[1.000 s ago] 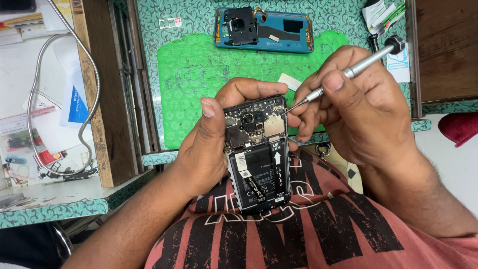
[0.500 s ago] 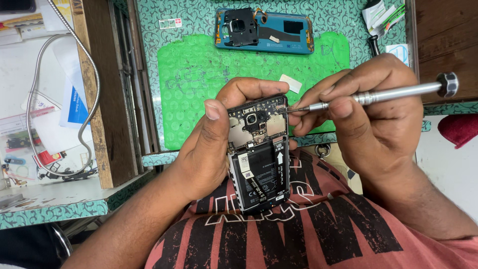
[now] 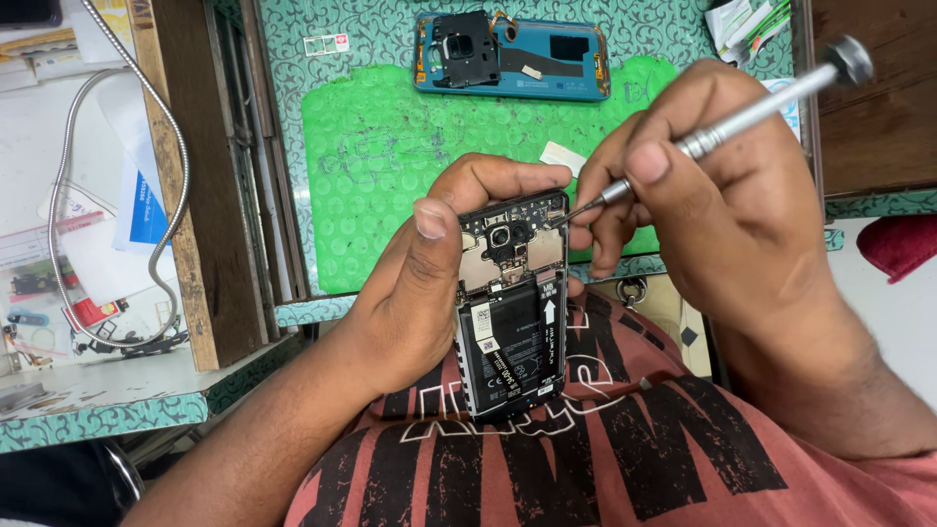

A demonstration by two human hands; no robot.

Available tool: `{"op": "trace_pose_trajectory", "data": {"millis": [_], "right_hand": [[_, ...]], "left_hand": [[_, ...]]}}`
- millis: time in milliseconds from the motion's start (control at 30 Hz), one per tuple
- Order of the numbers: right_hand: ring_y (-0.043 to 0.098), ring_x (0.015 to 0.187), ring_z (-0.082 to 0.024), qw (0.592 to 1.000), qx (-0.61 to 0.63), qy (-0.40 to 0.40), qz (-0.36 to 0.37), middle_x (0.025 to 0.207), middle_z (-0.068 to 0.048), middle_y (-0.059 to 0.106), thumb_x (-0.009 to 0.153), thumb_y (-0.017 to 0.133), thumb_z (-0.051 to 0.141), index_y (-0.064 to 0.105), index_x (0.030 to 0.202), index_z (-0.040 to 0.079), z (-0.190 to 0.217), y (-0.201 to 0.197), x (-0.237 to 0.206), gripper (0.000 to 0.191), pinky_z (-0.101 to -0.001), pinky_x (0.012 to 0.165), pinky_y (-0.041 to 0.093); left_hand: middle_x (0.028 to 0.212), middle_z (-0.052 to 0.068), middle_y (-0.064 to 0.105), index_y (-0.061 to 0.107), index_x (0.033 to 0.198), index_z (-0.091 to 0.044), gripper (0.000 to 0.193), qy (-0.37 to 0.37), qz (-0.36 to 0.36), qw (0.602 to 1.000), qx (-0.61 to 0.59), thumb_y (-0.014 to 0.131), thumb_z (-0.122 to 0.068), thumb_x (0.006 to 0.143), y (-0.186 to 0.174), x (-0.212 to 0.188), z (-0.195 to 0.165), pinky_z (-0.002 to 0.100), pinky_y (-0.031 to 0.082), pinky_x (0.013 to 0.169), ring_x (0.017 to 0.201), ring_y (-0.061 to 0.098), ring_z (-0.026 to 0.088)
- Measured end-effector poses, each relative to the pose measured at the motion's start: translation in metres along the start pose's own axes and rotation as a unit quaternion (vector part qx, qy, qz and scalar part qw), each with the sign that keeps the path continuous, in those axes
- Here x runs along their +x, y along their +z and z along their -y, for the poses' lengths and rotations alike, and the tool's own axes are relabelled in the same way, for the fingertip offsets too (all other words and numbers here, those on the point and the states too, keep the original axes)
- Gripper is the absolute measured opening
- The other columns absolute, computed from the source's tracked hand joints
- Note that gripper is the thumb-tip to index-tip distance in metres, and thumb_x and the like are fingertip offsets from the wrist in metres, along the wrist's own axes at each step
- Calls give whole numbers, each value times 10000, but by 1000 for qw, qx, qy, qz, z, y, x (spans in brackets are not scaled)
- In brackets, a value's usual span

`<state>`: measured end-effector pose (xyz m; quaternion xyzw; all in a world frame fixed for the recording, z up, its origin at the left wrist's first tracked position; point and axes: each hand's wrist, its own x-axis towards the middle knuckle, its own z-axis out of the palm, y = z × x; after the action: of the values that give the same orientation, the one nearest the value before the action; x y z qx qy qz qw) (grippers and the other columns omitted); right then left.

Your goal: The person works on a disassembled smartphone at a repair bench, prying around the open chassis with a small tool, unscrewing components with a screwdriver, and pulling the old battery out of the phone. They then hold up a new replacement battery and position it over the open phone.

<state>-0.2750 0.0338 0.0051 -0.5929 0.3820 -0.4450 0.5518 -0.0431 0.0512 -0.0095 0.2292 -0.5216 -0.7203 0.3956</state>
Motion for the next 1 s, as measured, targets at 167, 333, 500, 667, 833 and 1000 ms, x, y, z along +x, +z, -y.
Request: {"op": "trace_pose_trajectory", "data": {"millis": [167, 333, 500, 667, 833, 1000], "right_hand": [[702, 735, -207, 997, 63, 31, 39, 954, -199, 675, 1161, 532, 180, 454, 1093, 26, -7, -10, 4, 186, -271, 578, 580], [697, 719, -221, 991, 111, 62, 45, 924, -210, 665, 1173, 510, 152, 471, 1090, 19, -12, -14, 8, 161, -266, 543, 554], [683, 669, -222, 982, 173, 73, 33, 890, -205, 663, 1136, 514, 174, 486, 1101, 31, -12, -14, 10, 150, -302, 554, 558], [570, 569, -157, 1000, -2, 6, -31, 791, -123, 633, 1107, 590, 240, 505, 1052, 72, -1, -32, 6, 196, -269, 511, 462], [488, 492, -165, 901, -421, 87, 50, 565, -64, 551, 929, 739, 325, 570, 776, 52, -10, -46, 1, 355, -329, 449, 374], [550, 483, -176, 861, -496, 112, -20, 585, -75, 605, 918, 768, 361, 667, 777, 53, -26, -66, -9, 353, -346, 473, 443]], "left_hand": [[1301, 232, 603, 387, 1451, 32, 905, -16, -7, 1000, -5, 270, -749, 1009, 0, 1, 0, 443, 586, 1052, 1218, 641, 260], [1303, 230, 605, 390, 1452, 29, 912, -33, -12, 999, -29, 288, -749, 987, 1, 3, 0, 446, 591, 1054, 1214, 645, 263], [1241, 217, 634, 398, 1439, 22, 954, -57, -20, 997, -39, 317, -783, 933, -2, 4, 1, 437, 613, 969, 1082, 686, 267], [1225, 235, 637, 394, 1425, 27, 977, -40, -20, 999, -18, 308, -816, 937, -6, 4, 3, 458, 642, 917, 1048, 709, 311], [1235, 263, 616, 369, 1441, 36, 992, -69, -64, 992, -81, 360, -795, 898, -6, 1, 5, 499, 625, 938, 1081, 702, 357], [1247, 245, 628, 385, 1512, 34, 1000, -96, -83, 985, -120, 357, -755, 899, -7, -3, 9, 483, 610, 982, 1107, 701, 346]]}}
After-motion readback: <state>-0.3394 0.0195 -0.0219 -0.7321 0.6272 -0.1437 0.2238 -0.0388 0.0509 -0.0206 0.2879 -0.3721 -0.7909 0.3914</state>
